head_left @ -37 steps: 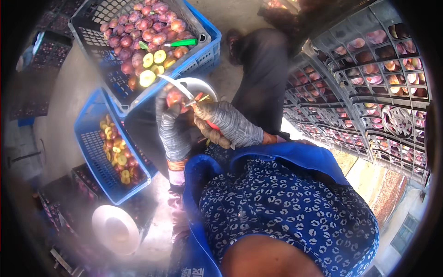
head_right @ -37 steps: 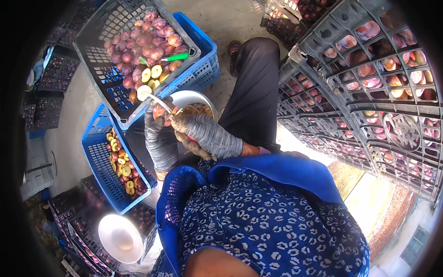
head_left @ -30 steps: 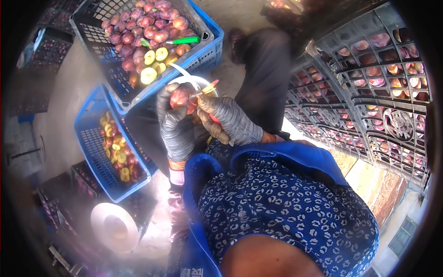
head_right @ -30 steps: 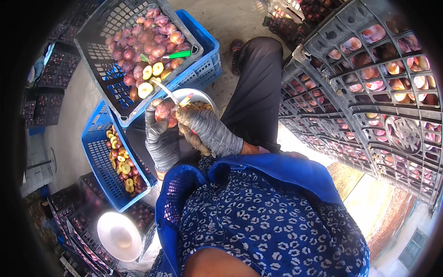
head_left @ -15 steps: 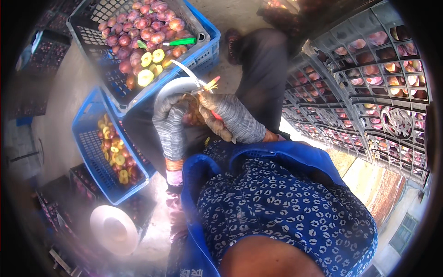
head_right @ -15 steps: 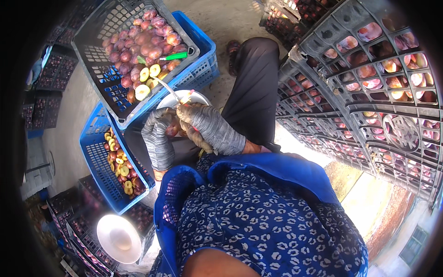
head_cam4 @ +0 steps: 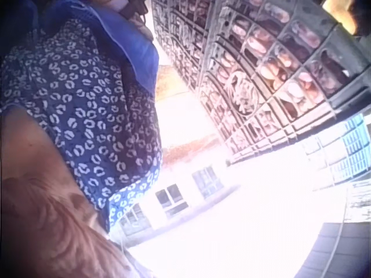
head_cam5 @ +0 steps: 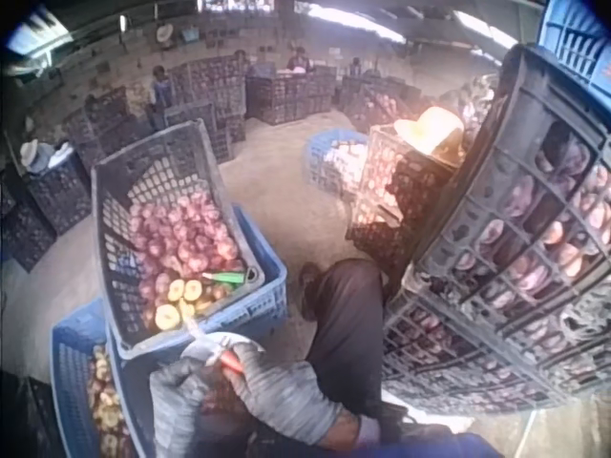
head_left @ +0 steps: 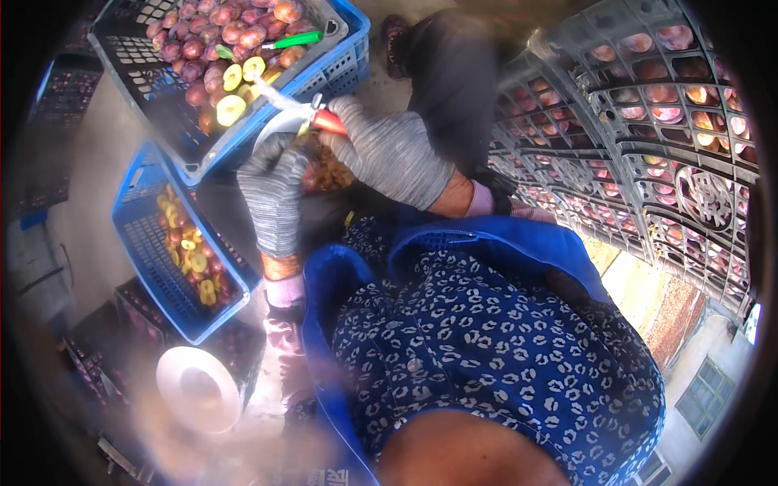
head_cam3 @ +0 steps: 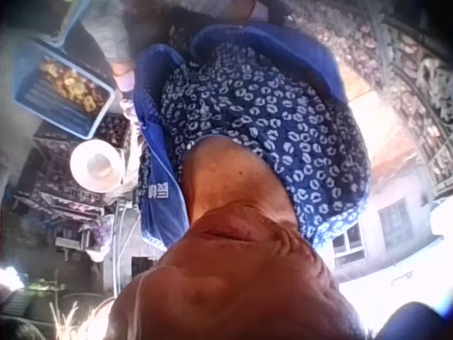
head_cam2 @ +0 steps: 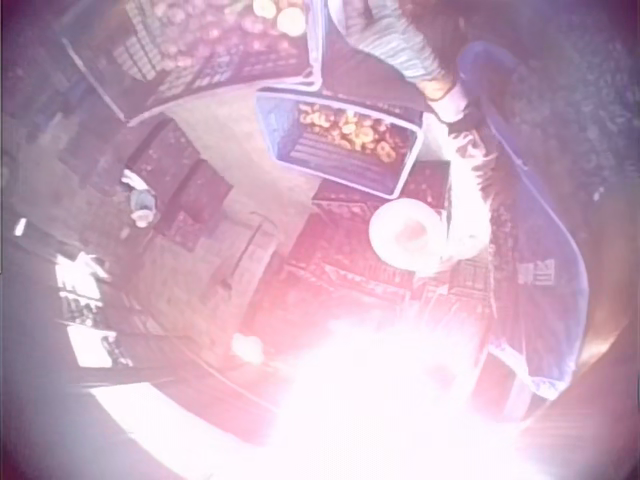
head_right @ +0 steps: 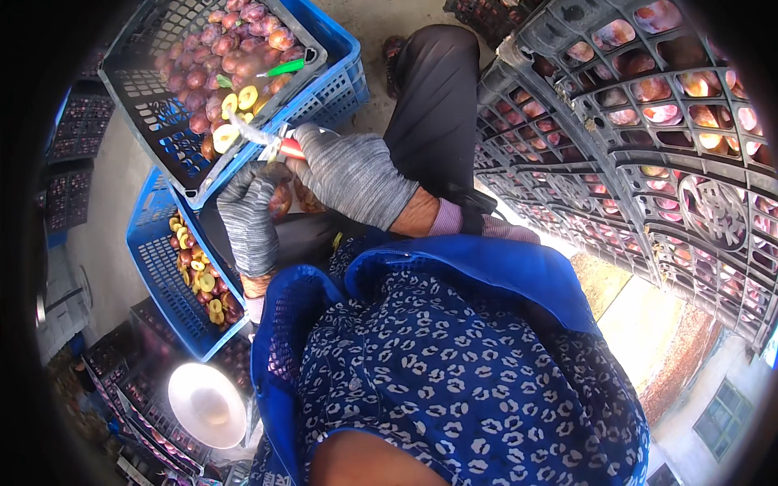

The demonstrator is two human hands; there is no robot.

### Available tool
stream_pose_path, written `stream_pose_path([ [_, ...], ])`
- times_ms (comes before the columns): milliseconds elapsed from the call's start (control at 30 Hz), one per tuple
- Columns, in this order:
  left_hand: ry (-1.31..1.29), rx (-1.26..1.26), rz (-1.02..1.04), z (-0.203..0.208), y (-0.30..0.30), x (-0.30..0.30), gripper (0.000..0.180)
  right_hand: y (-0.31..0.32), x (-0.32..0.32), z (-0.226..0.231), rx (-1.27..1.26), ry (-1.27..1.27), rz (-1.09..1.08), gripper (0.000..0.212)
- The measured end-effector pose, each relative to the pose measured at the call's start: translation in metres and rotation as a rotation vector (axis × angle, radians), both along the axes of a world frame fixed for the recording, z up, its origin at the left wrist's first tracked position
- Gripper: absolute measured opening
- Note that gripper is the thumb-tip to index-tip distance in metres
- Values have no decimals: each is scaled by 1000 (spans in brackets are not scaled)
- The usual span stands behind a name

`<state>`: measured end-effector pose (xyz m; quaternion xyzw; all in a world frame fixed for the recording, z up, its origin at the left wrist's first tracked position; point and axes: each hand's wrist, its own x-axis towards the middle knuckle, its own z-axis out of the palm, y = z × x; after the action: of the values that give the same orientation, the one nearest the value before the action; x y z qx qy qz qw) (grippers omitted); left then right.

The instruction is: Peeling and cutting plums or nectarines into a bucket while surrounded by crates of fruit.

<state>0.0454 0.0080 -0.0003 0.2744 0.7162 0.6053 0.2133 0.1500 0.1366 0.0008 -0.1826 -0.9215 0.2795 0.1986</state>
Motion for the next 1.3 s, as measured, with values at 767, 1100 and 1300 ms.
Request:
stream_pose_path([
  [767, -985, 599, 150, -10, -1, 6, 32, -28, 5, 12, -1725, -84, -28, 40],
  [1100, -792, 639, 67, -5, 9, 20, 30, -45, 3, -13, -1238, 132, -67, 42],
  [1300, -515, 553, 139, -11, 16, 32, 29, -50, 10, -12, -910, 137, -79, 39],
])
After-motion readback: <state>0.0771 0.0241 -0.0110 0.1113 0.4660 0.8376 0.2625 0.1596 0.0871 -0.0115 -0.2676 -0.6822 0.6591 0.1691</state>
